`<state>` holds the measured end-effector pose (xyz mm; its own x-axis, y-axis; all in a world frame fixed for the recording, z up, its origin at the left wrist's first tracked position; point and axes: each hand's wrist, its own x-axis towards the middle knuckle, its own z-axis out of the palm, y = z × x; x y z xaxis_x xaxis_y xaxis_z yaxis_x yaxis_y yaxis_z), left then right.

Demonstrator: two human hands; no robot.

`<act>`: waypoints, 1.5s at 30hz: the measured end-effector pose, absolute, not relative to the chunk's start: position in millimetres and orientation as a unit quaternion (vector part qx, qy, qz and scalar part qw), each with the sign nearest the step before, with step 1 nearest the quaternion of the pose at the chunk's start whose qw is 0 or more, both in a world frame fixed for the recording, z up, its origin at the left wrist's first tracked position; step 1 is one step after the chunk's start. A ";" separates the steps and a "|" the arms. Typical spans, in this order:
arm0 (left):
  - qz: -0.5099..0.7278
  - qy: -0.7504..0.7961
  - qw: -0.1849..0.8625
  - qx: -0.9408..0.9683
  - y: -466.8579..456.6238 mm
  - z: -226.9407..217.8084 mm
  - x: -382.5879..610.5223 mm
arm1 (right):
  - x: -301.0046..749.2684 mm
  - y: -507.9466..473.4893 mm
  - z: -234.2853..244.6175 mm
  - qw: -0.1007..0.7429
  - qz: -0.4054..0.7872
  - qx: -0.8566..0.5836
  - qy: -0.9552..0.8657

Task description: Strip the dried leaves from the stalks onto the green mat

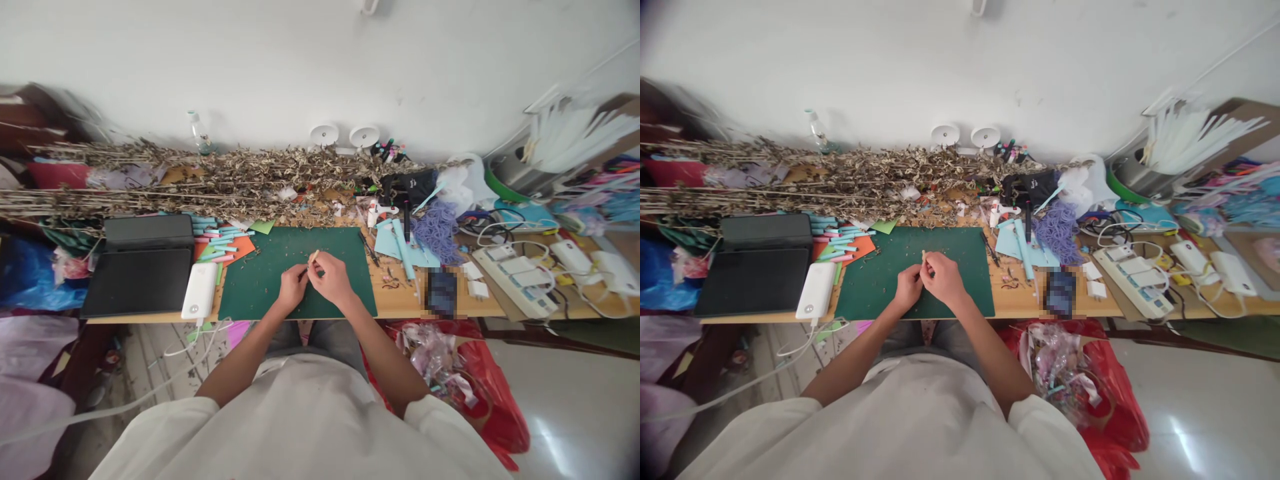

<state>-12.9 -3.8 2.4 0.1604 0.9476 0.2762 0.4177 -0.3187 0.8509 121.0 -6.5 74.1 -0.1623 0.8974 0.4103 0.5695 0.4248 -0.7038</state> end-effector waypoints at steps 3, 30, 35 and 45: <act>0.424 0.495 0.315 0.690 -3.7 1.7 -12.8 | 120.1 -6.2 72.9 0.425 0.210 -0.499 -0.726; 0.419 0.493 0.310 0.697 -4.0 2.4 -13.0 | 122.2 -3.1 75.9 0.413 0.244 -0.512 -0.712; 0.415 0.496 0.311 0.696 -3.5 3.6 -13.1 | 122.1 -4.6 76.7 0.432 0.266 -0.503 -0.700; 0.421 0.489 0.315 0.696 -3.7 4.1 -13.0 | 123.4 -3.0 76.1 0.405 0.235 -0.514 -0.719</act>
<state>-13.0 -3.7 4.1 0.1669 0.9462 0.2772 0.4148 -0.3224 0.8509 123.4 -3.0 76.1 -0.1434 0.9290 0.3411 0.5480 0.3615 -0.7543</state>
